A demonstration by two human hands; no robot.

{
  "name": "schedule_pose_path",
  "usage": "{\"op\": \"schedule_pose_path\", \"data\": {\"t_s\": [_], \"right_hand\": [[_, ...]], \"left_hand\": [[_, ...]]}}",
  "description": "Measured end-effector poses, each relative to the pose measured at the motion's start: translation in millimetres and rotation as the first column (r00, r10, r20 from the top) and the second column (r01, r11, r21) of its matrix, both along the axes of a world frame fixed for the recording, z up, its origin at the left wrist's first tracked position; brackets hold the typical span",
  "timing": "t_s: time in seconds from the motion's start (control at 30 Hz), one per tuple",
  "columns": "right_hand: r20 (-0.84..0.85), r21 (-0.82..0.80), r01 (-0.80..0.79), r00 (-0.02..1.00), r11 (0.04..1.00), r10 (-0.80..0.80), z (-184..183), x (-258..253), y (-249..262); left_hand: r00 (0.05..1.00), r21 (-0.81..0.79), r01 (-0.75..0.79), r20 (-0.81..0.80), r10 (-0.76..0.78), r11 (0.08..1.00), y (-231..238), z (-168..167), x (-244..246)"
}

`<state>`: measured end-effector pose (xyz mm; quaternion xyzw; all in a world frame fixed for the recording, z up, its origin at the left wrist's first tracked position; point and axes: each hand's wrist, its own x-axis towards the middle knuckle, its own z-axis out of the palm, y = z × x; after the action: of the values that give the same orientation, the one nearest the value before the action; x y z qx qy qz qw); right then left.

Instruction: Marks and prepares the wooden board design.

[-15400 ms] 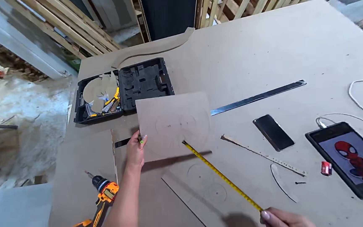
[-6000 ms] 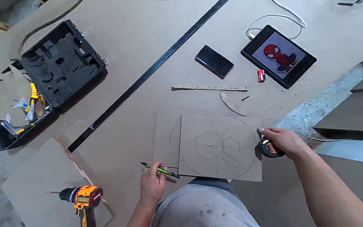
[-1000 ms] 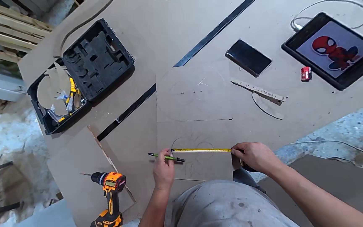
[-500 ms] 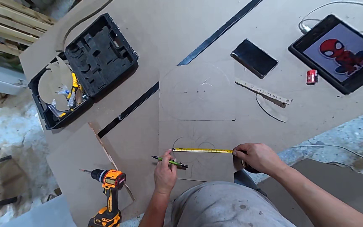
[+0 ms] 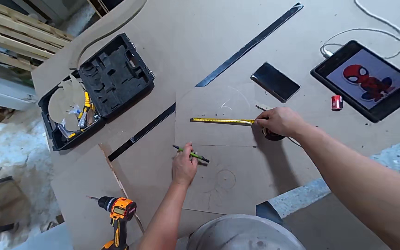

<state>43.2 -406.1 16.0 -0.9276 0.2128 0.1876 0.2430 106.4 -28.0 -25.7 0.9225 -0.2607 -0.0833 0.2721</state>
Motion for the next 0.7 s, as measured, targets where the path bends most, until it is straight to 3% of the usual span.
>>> {"op": "schedule_pose_path", "data": {"t_s": [0.37, 0.7], "right_hand": [[-0.014, -0.088, -0.024, 1.000, 0.996, 0.022, -10, 25, -7], [-0.008, -0.107, -0.048, 0.999, 0.993, 0.047, -11, 26, -8]], "left_hand": [[0.982, 0.107, 0.139, 0.113, -0.151, 0.984, -82, -10, 56], [0.986, 0.201, 0.141, 0.060, -0.155, 0.970, -89, -15, 60]]}}
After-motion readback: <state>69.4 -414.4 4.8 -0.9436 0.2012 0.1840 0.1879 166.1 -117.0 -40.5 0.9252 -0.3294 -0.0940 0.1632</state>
